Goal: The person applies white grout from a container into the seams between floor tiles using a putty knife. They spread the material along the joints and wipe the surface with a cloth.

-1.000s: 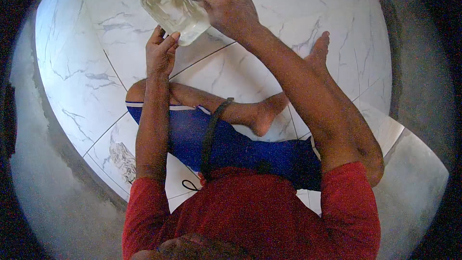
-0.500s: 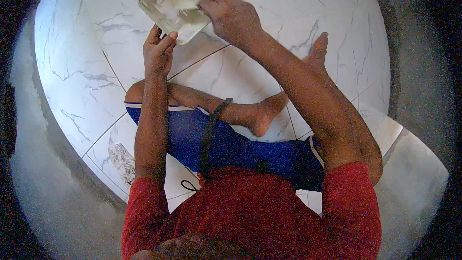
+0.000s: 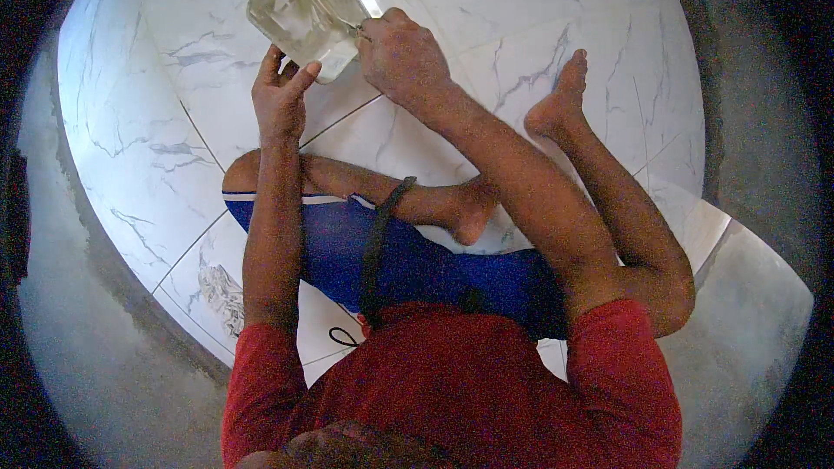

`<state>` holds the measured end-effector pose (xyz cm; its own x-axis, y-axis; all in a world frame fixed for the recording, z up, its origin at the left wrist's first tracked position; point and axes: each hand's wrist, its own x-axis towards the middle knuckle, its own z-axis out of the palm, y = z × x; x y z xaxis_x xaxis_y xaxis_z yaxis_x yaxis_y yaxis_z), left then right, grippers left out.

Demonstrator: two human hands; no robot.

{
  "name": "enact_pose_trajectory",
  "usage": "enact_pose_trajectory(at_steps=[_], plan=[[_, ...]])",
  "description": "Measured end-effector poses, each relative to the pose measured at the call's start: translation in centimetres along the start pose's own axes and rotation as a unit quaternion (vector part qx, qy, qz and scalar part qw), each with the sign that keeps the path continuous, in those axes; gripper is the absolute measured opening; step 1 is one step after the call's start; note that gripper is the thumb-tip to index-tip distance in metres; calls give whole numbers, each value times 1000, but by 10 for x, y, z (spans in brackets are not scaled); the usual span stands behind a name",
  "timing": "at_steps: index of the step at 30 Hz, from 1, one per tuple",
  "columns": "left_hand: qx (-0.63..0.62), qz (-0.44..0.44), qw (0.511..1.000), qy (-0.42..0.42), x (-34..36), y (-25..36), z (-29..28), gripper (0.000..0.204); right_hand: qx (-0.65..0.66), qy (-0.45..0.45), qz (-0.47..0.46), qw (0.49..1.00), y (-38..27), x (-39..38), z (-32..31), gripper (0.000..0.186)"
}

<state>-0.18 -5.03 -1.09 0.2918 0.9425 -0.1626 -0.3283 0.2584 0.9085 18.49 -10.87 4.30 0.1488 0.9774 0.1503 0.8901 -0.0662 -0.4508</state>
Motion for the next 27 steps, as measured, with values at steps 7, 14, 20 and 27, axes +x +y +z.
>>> enact_pose_trajectory(at_steps=[7, 14, 20, 27], plan=[[100, 37, 994, -2, 0, -4, 3, 81, 250, -9, 223, 942, -19, -8, 15, 32], [153, 0, 987, -39, -4, -11, 3, 84, 500, -81, 422, 752, -3, -38, 32, 29], [146, -31, 988, -47, -7, -8, 6, 81, 650, -66, 514, 556, 35, -74, 27, 30], [126, -44, 991, -25, -3, -13, 4, 78, 555, -38, 467, 688, 75, -100, -18, 33]])
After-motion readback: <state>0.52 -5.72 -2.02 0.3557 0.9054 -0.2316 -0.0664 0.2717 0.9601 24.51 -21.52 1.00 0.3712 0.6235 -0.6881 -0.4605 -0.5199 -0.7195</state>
